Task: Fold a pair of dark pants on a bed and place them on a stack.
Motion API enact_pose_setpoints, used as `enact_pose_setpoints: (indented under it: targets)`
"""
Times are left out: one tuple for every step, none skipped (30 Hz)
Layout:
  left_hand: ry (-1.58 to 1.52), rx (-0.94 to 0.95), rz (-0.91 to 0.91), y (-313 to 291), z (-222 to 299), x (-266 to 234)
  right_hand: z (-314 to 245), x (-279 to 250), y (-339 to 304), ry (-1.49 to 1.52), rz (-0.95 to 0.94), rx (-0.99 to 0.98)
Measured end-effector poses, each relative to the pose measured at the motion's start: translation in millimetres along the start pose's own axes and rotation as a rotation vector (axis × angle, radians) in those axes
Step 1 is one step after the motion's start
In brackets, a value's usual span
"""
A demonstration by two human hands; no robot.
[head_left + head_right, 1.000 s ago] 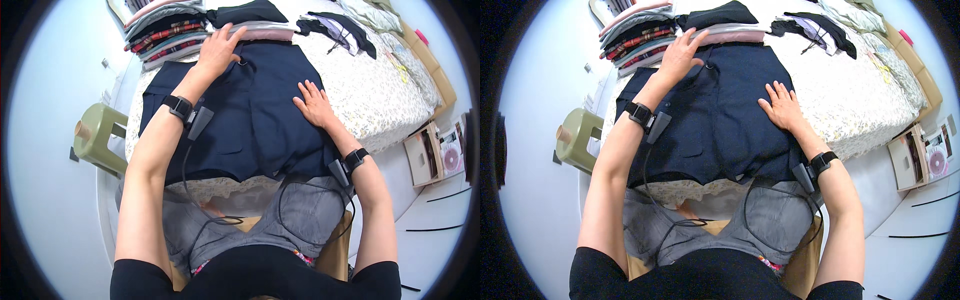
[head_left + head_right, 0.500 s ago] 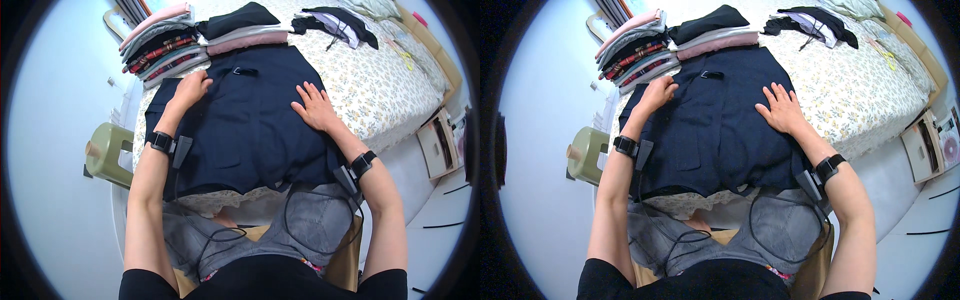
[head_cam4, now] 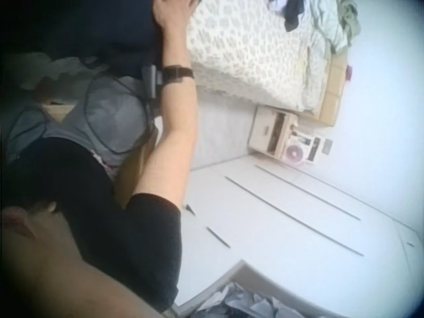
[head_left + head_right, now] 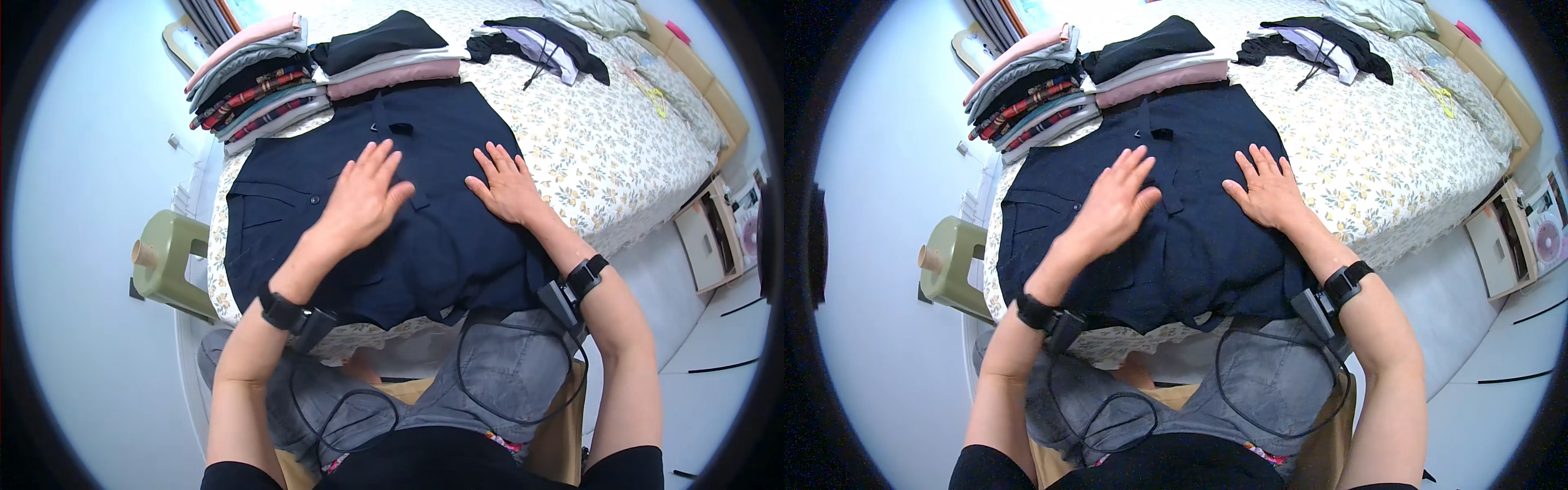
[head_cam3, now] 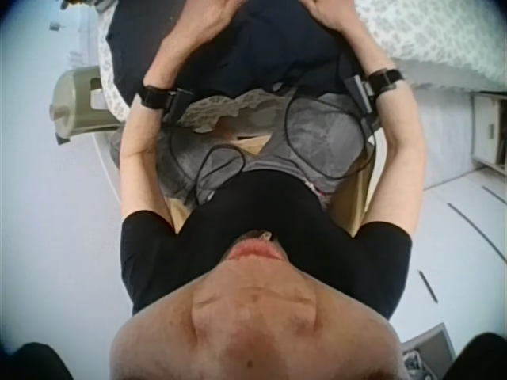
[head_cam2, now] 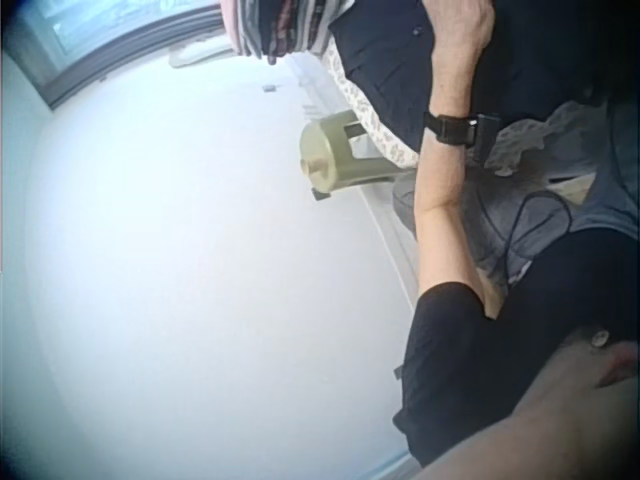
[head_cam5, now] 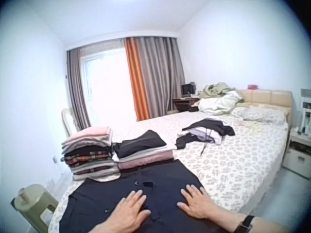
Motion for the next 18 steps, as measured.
enact_pose_setpoints:
  targets:
    - [0.019, -0.013, -0.102, -8, -3, 23, 0, 0, 0, 0.005, 0.005, 0.006]
    - [0.042, -0.035, -0.203, -20, -6, 44, -3, -3, 1, 0.004, 0.006, -0.004]
    - [0.001, -0.116, -0.243, -28, -8, 55, -3, -5, 1, -0.006, 0.008, 0.002]
    - [0.004, -0.135, -0.237, -30, -10, 57, -4, -6, 1, -0.016, 0.012, 0.006]
    - [-0.014, -0.149, -0.251, -29, -12, 54, -7, -7, 2, -0.002, 0.023, -0.005]
    - [-0.039, -0.158, -0.262, -27, -13, 55, -7, -6, 1, -0.007, 0.026, -0.025]
    - [-0.064, -0.149, -0.26, -27, -12, 55, -5, -3, 0, -0.009, 0.02, -0.014]
    - [-0.06, -0.163, -0.245, -27, -15, 47, 0, -3, 0, -0.011, 0.018, -0.001]
    - [-0.171, -0.15, -0.197, -29, -16, 39, 2, -1, 0, -0.005, 0.031, -0.001]
    - [-0.281, -0.137, -0.147, -32, -16, 29, 2, -1, 2, -0.009, 0.036, -0.02]
    - [-0.269, -0.137, -0.08, -38, -19, 9, 5, 1, 3, 0.005, 0.04, -0.013]
    - [-0.19, -0.097, 0.018, -52, -20, -16, 7, 2, 2, 0.018, 0.041, -0.006]
    - [-0.196, -0.073, 0.113, -68, -30, -43, 7, 1, 3, 0.068, 0.048, -0.003]
    - [-0.224, -0.09, 0.268, -90, -42, -74, 8, -3, 5, 0.17, 0.076, -0.006]
    - [-0.346, -0.293, 0.322, -113, -56, -99, 23, -2, 11, 0.377, 0.149, 0.0]
    - [-0.325, -0.44, 0.389, -146, -82, -115, 33, 0, 16, 0.587, 0.223, 0.001]
    - [-0.256, -0.643, 0.367, -186, -112, -129, 40, -16, 9, 0.655, 0.26, 0.069]
    - [-0.519, -0.79, 0.477, -230, -140, -135, 49, -32, -2, 0.724, 0.294, 0.142]
Point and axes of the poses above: each hand's wrist, its own y-axis towards the middle knuckle, its own x-axis out of the palm, z = x × y, the point moved 8 cm from there along y, towards the middle knuckle, and after that the axes turned 13 degrees about -y, right-handed, at the moved point
